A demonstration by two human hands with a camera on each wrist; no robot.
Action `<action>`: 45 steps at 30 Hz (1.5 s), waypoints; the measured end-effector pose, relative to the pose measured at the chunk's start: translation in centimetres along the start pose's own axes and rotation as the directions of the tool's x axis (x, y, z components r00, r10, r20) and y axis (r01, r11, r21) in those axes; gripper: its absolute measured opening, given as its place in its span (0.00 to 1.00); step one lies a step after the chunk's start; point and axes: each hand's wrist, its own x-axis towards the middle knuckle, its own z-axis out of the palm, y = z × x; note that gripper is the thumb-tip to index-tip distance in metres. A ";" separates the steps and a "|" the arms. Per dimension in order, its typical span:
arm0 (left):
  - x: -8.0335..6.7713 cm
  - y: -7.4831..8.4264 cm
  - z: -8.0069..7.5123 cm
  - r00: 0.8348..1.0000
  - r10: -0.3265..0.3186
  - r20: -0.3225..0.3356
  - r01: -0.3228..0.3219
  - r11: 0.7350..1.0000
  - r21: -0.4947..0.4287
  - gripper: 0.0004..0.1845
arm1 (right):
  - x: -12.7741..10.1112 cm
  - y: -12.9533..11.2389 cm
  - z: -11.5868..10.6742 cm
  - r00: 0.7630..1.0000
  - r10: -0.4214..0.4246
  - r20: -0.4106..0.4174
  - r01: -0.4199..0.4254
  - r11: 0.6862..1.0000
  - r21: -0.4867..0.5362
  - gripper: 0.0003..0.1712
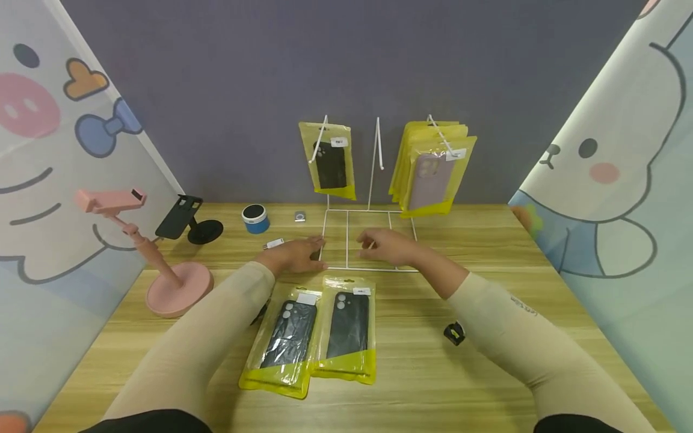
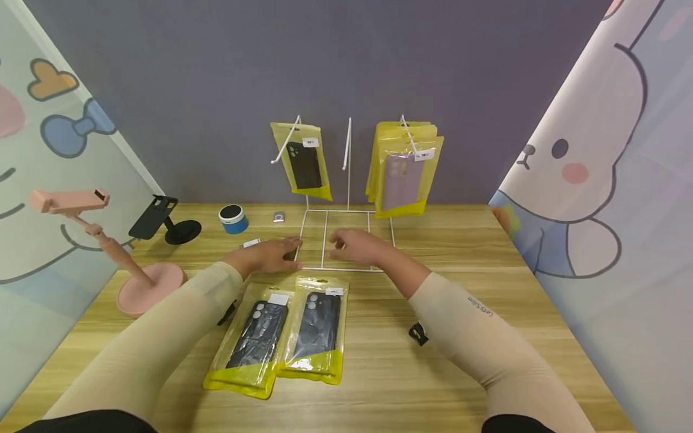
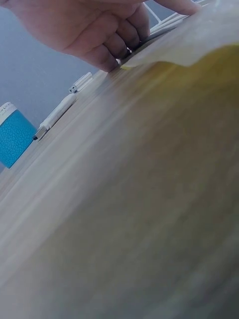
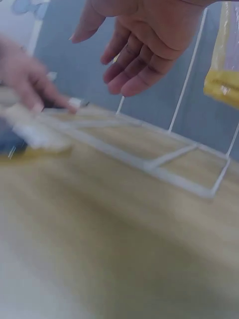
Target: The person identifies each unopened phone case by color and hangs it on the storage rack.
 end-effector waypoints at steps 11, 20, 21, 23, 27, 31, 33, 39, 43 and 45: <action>-0.1 -0.1 -0.1 1.000 0.018 -0.019 -0.017 0.999 0.029 0.46 | -2.4 2.0 5.5 0.996 0.004 0.094 0.007 0.993 -0.118 0.24; -0.3 0.0 -0.1 0.999 0.023 -0.022 -0.023 0.999 0.024 0.46 | -2.8 2.8 5.7 0.993 -0.011 0.121 0.011 1.000 -0.001 0.17; -0.3 0.1 -0.1 0.999 0.026 -0.024 -0.025 0.999 0.024 0.46 | -2.8 2.9 5.4 0.994 -0.016 0.108 0.014 1.000 0.024 0.16; -0.3 0.1 -0.1 0.999 0.030 -0.027 -0.029 0.999 0.036 0.45 | -2.8 3.2 4.8 0.997 -0.019 0.079 0.009 0.992 0.124 0.14; -0.2 0.0 -0.1 0.999 0.038 -0.035 -0.037 0.998 0.049 0.43 | -2.6 3.1 3.2 1.000 0.003 0.009 -0.007 0.882 0.471 0.11; -0.2 0.0 -0.1 0.999 0.025 -0.043 -0.024 0.999 0.025 0.43 | -2.2 2.0 1.4 0.992 0.036 -0.122 0.054 0.754 0.655 0.13; -0.2 0.0 -0.1 0.999 0.019 -0.043 -0.018 1.000 0.016 0.44 | -1.9 1.2 0.5 0.974 0.044 -0.222 0.114 0.750 0.651 0.16; 0.0 -0.3 0.1 0.998 0.034 -0.054 -0.033 0.999 0.007 0.45 | -0.7 -1.8 -1.7 0.886 0.017 -0.463 0.319 0.702 0.636 0.08; 0.0 -0.3 0.1 0.997 0.043 -0.056 -0.043 0.999 -0.002 0.44 | 0.3 -3.9 -2.6 0.844 0.018 -0.536 0.392 0.661 0.639 0.04; 0.0 -0.2 0.2 0.997 0.042 -0.064 -0.043 0.999 -0.011 0.43 | 1.0 -4.9 -2.8 0.830 0.023 -0.557 0.420 0.632 0.651 0.03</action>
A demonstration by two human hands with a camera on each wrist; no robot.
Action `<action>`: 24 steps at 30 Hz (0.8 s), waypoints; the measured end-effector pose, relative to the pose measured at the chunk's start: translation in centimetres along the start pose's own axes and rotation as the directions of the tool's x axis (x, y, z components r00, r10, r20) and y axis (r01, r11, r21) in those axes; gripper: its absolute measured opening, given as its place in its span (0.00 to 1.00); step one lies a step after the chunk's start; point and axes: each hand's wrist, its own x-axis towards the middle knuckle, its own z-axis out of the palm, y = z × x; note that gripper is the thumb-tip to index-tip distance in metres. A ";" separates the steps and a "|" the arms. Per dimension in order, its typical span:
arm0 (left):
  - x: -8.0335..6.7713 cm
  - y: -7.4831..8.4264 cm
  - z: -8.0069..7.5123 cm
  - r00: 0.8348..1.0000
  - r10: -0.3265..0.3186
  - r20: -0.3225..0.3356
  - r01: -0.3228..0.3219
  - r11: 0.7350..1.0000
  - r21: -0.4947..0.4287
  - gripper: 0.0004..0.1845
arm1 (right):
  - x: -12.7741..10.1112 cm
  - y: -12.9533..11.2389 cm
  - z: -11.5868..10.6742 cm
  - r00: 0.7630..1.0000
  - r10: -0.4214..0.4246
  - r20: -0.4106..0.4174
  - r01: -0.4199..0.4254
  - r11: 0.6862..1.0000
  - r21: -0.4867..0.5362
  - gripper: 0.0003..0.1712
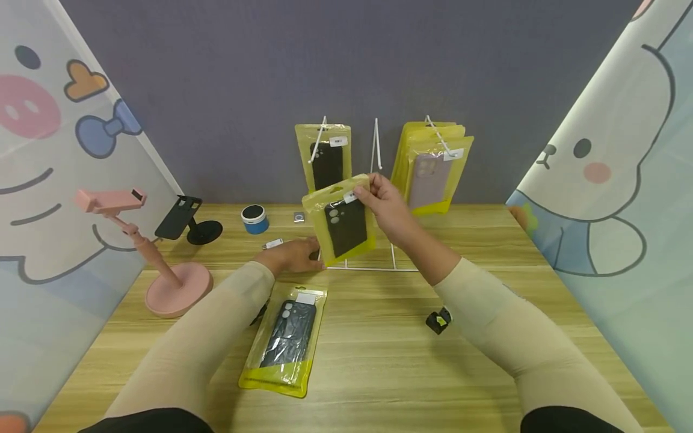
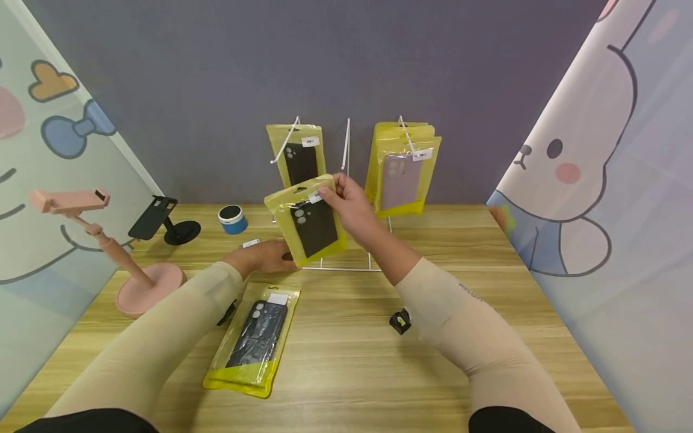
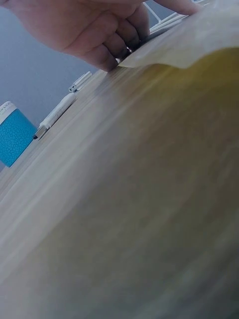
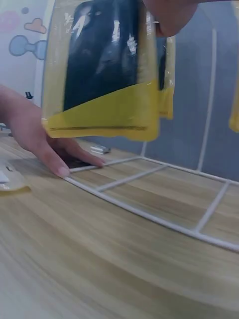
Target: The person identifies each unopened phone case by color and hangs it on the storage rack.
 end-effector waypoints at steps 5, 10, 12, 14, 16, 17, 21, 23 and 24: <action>-0.2 0.1 0.1 0.999 -0.035 -0.014 0.034 0.997 -0.065 0.29 | 1.4 -0.9 2.3 0.998 -0.038 -0.045 0.041 0.996 0.084 0.03; -0.5 0.3 0.1 0.998 -0.063 0.015 0.064 0.991 -0.118 0.28 | 2.2 -1.9 4.0 0.990 -0.093 -0.109 0.102 0.992 0.080 0.04; -0.6 0.3 0.0 0.997 -0.071 0.026 0.073 0.994 -0.085 0.36 | 2.6 -2.1 4.4 0.984 -0.114 -0.133 0.122 0.991 0.050 0.05; -0.5 0.3 -0.1 0.997 -0.076 0.036 0.077 0.996 -0.041 0.44 | 3.1 -2.1 4.6 0.980 -0.122 -0.155 0.125 0.992 0.012 0.06; -0.4 0.2 -0.1 0.996 -0.073 0.045 0.073 0.997 -0.005 0.46 | 3.7 -2.0 4.6 0.977 -0.121 -0.173 0.118 0.993 -0.027 0.07; -0.4 0.2 -0.1 0.997 -0.066 0.046 0.066 0.998 0.003 0.46 | 4.0 -1.9 4.6 0.977 -0.117 -0.179 0.111 0.993 -0.045 0.07; -0.1 0.1 0.0 0.998 -0.043 0.045 0.041 0.999 0.032 0.46 | 5.5 -1.3 4.3 0.973 -0.104 -0.205 0.081 0.990 -0.117 0.08; -0.1 0.1 0.0 0.998 -0.038 0.045 0.037 0.999 0.035 0.46 | 6.4 -1.0 4.1 0.969 -0.093 -0.228 0.060 0.987 -0.150 0.08; 0.0 0.1 0.1 0.998 -0.034 0.043 0.032 0.999 0.038 0.46 | 6.8 -0.9 3.9 0.965 -0.088 -0.245 0.047 0.985 -0.166 0.09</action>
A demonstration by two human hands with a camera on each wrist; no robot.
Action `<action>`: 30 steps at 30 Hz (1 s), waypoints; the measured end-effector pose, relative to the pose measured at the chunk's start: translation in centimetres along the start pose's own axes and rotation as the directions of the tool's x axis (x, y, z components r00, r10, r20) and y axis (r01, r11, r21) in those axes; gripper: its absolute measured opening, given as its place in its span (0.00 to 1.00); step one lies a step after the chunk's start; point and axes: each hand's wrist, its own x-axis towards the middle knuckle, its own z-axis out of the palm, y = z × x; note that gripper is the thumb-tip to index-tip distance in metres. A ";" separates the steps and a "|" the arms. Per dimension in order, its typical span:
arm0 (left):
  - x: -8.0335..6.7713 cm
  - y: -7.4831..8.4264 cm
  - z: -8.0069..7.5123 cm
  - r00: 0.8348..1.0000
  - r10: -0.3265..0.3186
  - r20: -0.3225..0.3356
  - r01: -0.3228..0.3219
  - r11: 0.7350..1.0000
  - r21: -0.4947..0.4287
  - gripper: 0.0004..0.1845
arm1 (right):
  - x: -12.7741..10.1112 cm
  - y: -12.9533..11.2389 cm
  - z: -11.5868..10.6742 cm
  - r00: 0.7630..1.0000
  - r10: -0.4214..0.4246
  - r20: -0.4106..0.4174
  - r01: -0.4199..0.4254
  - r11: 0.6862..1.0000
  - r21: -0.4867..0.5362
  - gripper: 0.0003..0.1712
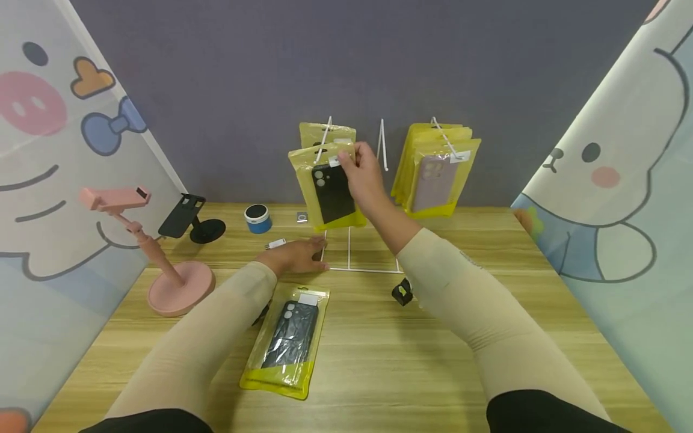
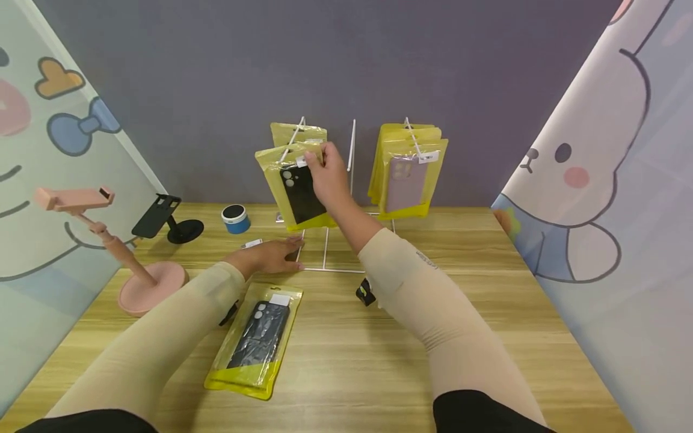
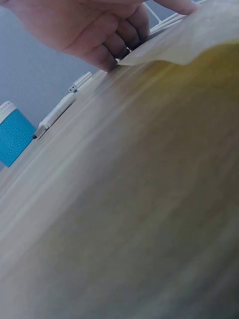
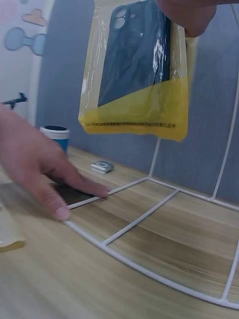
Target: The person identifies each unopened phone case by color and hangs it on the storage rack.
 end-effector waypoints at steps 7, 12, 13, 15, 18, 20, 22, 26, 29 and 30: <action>0.0 0.0 0.1 1.000 0.008 0.000 -0.008 0.999 -0.032 0.46 | 3.0 1.1 0.3 0.996 0.053 -0.078 -0.062 0.991 -0.118 0.11; -0.1 -0.1 0.0 1.000 0.002 -0.007 -0.002 0.999 -0.041 0.46 | 4.6 1.2 0.4 0.993 0.055 -0.102 -0.078 0.967 -0.244 0.14; -0.1 -0.1 0.0 1.000 0.002 -0.010 -0.002 0.999 -0.044 0.46 | 4.9 1.2 0.4 0.993 0.057 -0.107 -0.084 0.960 -0.267 0.15; -0.1 -0.1 0.0 1.000 -0.001 -0.016 0.000 0.999 -0.042 0.47 | 5.3 1.3 0.5 0.991 0.070 -0.118 -0.103 0.947 -0.303 0.16; -0.1 -0.1 0.1 1.000 -0.002 -0.017 0.002 0.999 -0.038 0.47 | 5.6 1.3 0.3 0.988 0.082 -0.129 -0.121 0.937 -0.328 0.16; 0.0 0.0 0.1 1.000 -0.006 -0.012 0.006 0.999 -0.035 0.47 | 5.6 1.4 0.1 0.990 0.066 -0.126 -0.103 0.943 -0.317 0.16; 0.0 0.1 0.0 1.000 -0.011 -0.007 0.011 0.999 -0.042 0.47 | 5.4 1.5 -0.1 0.993 0.051 -0.111 -0.082 0.950 -0.300 0.16; -0.2 0.2 -0.1 1.000 -0.018 -0.006 0.018 0.999 -0.048 0.47 | 4.6 1.9 -0.3 0.996 0.072 -0.057 -0.084 0.970 -0.229 0.21; -0.3 0.2 -0.2 1.000 -0.021 -0.009 0.021 0.999 -0.040 0.47 | 3.5 2.6 -0.6 0.988 0.155 0.007 -0.151 0.972 -0.180 0.30; -0.2 0.1 -0.2 1.000 -0.024 -0.008 0.024 0.999 -0.038 0.47 | 3.1 2.9 -0.8 0.983 0.180 0.028 -0.173 0.971 -0.167 0.32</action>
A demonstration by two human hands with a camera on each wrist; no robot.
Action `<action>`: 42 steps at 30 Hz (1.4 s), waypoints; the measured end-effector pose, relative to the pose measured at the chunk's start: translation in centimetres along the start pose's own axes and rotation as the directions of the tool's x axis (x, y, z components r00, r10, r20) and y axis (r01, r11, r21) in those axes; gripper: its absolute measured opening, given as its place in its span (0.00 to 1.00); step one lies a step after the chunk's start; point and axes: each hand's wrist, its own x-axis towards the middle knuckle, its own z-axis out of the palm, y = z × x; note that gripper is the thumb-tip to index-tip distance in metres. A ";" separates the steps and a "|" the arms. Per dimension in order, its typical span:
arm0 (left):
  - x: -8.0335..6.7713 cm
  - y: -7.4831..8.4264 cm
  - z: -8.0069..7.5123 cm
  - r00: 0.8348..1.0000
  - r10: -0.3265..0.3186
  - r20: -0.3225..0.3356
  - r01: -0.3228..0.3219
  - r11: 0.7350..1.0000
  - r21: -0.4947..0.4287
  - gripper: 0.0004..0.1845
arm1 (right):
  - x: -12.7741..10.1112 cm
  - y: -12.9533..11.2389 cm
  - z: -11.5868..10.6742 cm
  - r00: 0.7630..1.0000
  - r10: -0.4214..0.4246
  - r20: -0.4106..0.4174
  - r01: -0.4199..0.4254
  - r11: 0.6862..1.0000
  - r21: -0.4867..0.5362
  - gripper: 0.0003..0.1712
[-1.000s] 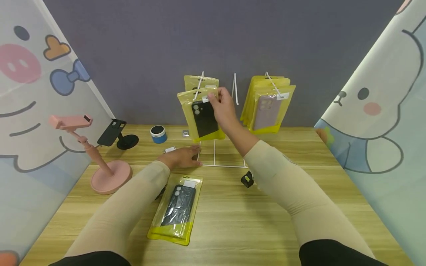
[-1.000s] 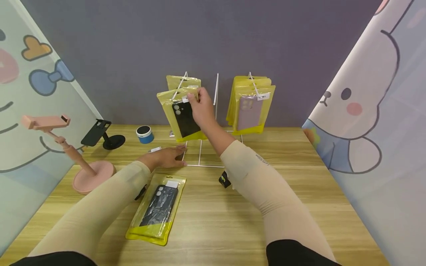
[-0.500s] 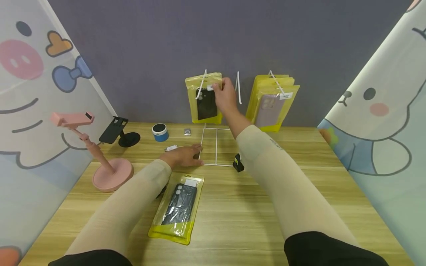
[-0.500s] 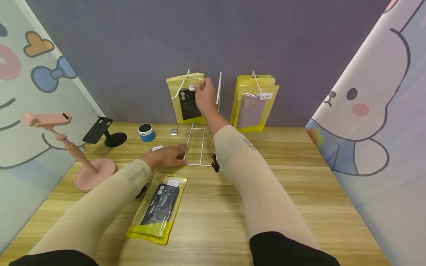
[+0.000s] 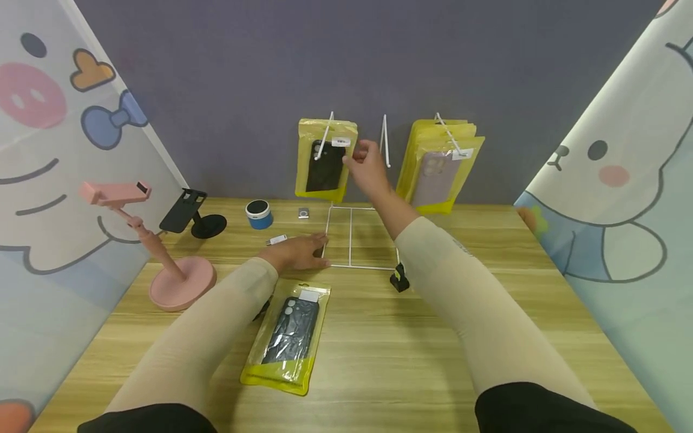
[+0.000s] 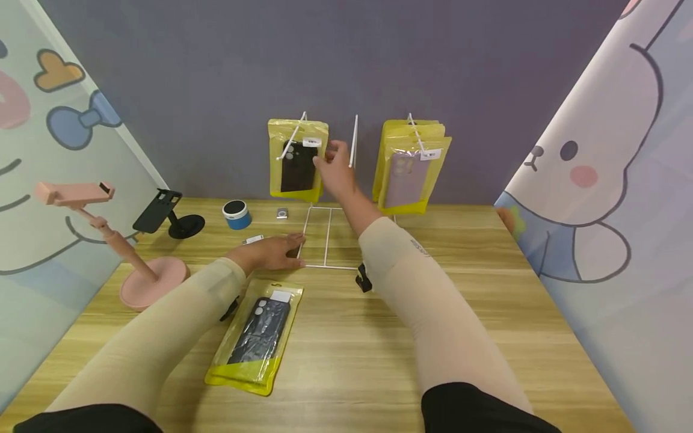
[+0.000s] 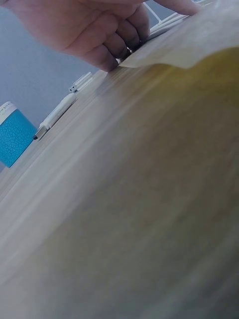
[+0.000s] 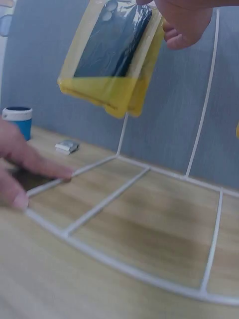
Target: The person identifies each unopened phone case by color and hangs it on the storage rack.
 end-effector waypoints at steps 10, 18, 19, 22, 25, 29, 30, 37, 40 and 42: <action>0.0 0.1 -0.2 1.000 0.020 0.006 -0.020 1.000 0.014 0.46 | -6.2 4.7 -1.6 0.965 0.062 0.255 -0.041 0.995 -0.089 0.32; 0.1 0.1 -0.3 1.000 0.029 0.001 -0.029 0.999 0.025 0.46 | -12.9 7.6 -0.7 0.865 0.108 0.490 0.052 0.952 -0.301 0.26; 0.1 0.1 -0.3 1.000 0.026 0.003 -0.026 0.999 0.025 0.46 | -13.7 7.8 -0.4 0.848 0.120 0.516 0.066 0.942 -0.328 0.26; 0.1 0.1 -0.3 1.000 0.012 0.006 -0.012 1.000 0.029 0.46 | -15.3 8.5 0.5 0.801 0.161 0.576 0.105 0.911 -0.400 0.28; 0.1 0.1 -0.2 1.000 0.009 0.007 -0.009 0.999 0.034 0.46 | -16.3 8.7 1.5 0.778 0.193 0.597 0.137 0.877 -0.461 0.30; 0.1 0.0 0.0 1.000 0.025 -0.001 -0.025 0.999 0.032 0.46 | -16.7 9.0 2.8 0.779 0.189 0.598 0.210 0.820 -0.533 0.28; 0.1 0.0 0.0 1.000 0.029 -0.003 -0.029 0.999 0.033 0.46 | -16.8 9.1 3.1 0.779 0.186 0.598 0.231 0.803 -0.550 0.25; 0.0 -0.2 0.2 0.999 0.039 -0.014 -0.039 0.999 0.031 0.45 | -16.5 9.4 3.4 0.751 0.185 0.633 0.282 0.777 -0.563 0.08; 0.0 -0.2 0.2 1.000 0.026 -0.007 -0.025 1.000 0.010 0.46 | -15.9 9.4 2.2 0.705 0.209 0.678 0.216 0.847 -0.486 0.06; 0.0 -0.1 0.2 1.000 0.018 0.002 -0.018 1.000 -0.001 0.46 | -15.3 9.2 1.0 0.674 0.219 0.706 0.148 0.896 -0.419 0.05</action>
